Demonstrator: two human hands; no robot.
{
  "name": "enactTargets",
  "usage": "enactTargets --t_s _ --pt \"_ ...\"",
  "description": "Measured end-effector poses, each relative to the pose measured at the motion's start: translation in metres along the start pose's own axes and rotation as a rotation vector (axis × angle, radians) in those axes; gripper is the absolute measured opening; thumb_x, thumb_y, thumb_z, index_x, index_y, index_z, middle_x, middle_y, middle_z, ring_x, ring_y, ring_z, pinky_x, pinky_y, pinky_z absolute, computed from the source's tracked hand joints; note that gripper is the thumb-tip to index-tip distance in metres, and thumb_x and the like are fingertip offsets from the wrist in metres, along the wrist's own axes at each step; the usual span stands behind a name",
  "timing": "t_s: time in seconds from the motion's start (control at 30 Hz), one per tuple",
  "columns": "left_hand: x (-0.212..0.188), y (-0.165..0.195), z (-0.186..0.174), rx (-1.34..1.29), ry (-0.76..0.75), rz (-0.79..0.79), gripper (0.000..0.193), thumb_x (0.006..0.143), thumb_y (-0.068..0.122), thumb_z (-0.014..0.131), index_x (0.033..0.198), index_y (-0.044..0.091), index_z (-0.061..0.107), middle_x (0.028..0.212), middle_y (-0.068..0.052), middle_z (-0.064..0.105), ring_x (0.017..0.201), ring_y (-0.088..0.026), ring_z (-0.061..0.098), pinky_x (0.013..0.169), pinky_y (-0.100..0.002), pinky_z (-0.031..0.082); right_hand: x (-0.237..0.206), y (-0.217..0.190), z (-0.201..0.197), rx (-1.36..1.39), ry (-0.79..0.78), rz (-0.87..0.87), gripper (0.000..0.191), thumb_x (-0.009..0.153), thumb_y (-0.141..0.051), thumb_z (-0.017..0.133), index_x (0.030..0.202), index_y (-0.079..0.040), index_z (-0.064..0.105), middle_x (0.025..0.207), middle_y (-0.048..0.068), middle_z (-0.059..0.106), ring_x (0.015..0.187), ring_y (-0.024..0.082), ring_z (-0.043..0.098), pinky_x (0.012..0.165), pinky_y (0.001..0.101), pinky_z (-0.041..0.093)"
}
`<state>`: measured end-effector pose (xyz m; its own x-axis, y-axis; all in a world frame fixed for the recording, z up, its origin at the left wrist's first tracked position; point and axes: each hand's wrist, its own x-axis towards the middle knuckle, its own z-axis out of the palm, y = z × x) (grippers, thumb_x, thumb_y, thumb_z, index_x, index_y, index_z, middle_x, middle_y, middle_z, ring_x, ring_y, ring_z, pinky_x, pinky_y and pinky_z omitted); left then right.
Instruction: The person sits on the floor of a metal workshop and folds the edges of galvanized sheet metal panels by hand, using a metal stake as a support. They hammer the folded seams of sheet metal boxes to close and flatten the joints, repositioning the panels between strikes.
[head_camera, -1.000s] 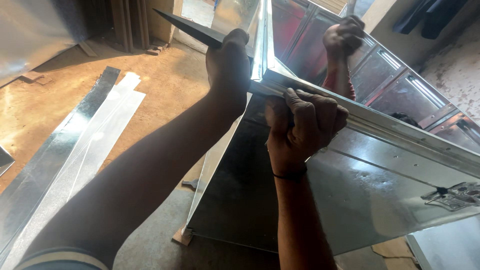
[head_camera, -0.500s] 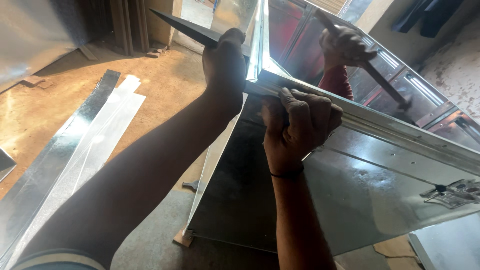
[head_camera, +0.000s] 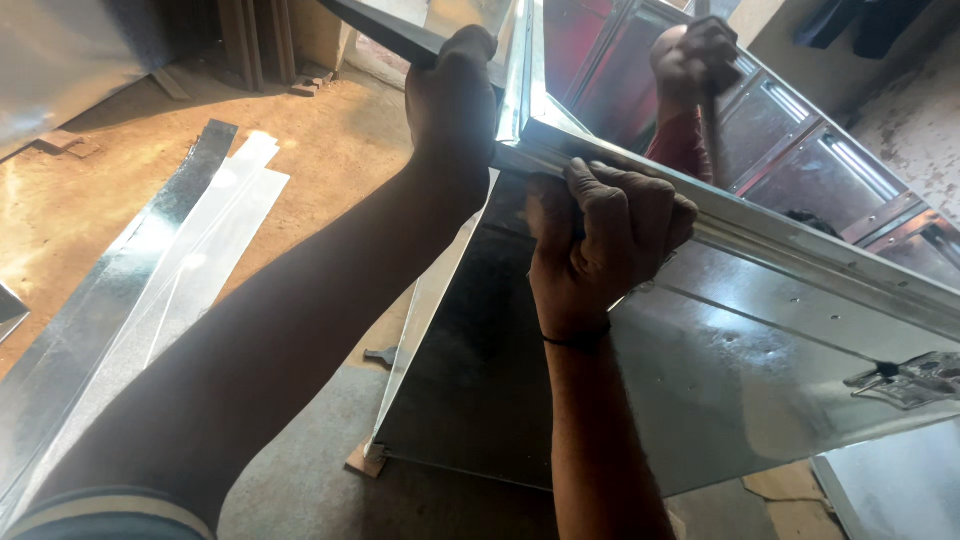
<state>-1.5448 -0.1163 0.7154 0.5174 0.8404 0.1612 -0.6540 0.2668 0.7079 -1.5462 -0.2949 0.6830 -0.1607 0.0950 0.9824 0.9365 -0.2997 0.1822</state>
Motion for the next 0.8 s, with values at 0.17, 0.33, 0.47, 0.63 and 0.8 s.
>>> enactTargets --t_s 0.17,0.33,0.47,0.63,0.8 --pt "-0.003 0.003 0.001 0.271 -0.081 0.196 0.025 0.089 0.028 0.049 0.067 0.017 0.055 0.052 0.006 0.047 0.046 -0.01 0.045 0.047 -0.032 0.037 0.0 0.001 0.001 -0.012 0.006 -0.006 0.018 0.104 -0.031 0.079 0.103 -0.015 0.069 0.103 -0.003 0.066 0.102 0.017 0.057 0.094 0.0353 0.038" --pt "-0.006 0.006 0.001 -0.103 -0.024 -0.025 0.027 0.085 0.024 0.063 0.064 0.009 0.053 0.053 0.002 0.038 0.047 -0.013 0.037 0.049 -0.036 0.034 -0.002 0.002 0.0 -0.013 0.0 -0.004 0.018 0.104 -0.031 0.079 0.104 -0.015 0.07 0.104 -0.004 0.066 0.102 0.017 0.057 0.094 0.035 0.038" --pt "-0.008 0.008 0.001 -0.075 -0.026 -0.02 0.027 0.084 0.024 0.061 0.062 0.009 0.053 0.052 0.002 0.04 0.046 -0.013 0.04 0.049 -0.037 0.035 -0.001 0.004 0.002 -0.007 0.0 -0.019 0.018 0.104 -0.03 0.078 0.104 -0.014 0.069 0.105 -0.003 0.067 0.102 0.016 0.059 0.095 0.0349 0.038" --pt "-0.011 0.01 0.002 -0.115 -0.015 -0.057 0.026 0.083 0.023 0.063 0.063 0.011 0.051 0.055 0.004 0.036 0.049 -0.012 0.036 0.052 -0.035 0.035 -0.002 0.003 0.002 -0.005 0.011 -0.014 0.018 0.105 -0.03 0.078 0.106 -0.014 0.07 0.103 -0.003 0.066 0.1 0.017 0.059 0.093 0.0349 0.038" --pt "-0.013 0.012 0.002 -0.171 -0.054 0.013 0.027 0.087 0.021 0.06 0.065 0.007 0.057 0.055 0.0 0.048 0.048 -0.016 0.045 0.052 -0.037 0.039 -0.002 0.003 0.001 -0.009 0.014 -0.014 0.019 0.105 -0.031 0.078 0.104 -0.014 0.07 0.102 -0.002 0.066 0.1 0.017 0.059 0.093 0.0348 0.038"
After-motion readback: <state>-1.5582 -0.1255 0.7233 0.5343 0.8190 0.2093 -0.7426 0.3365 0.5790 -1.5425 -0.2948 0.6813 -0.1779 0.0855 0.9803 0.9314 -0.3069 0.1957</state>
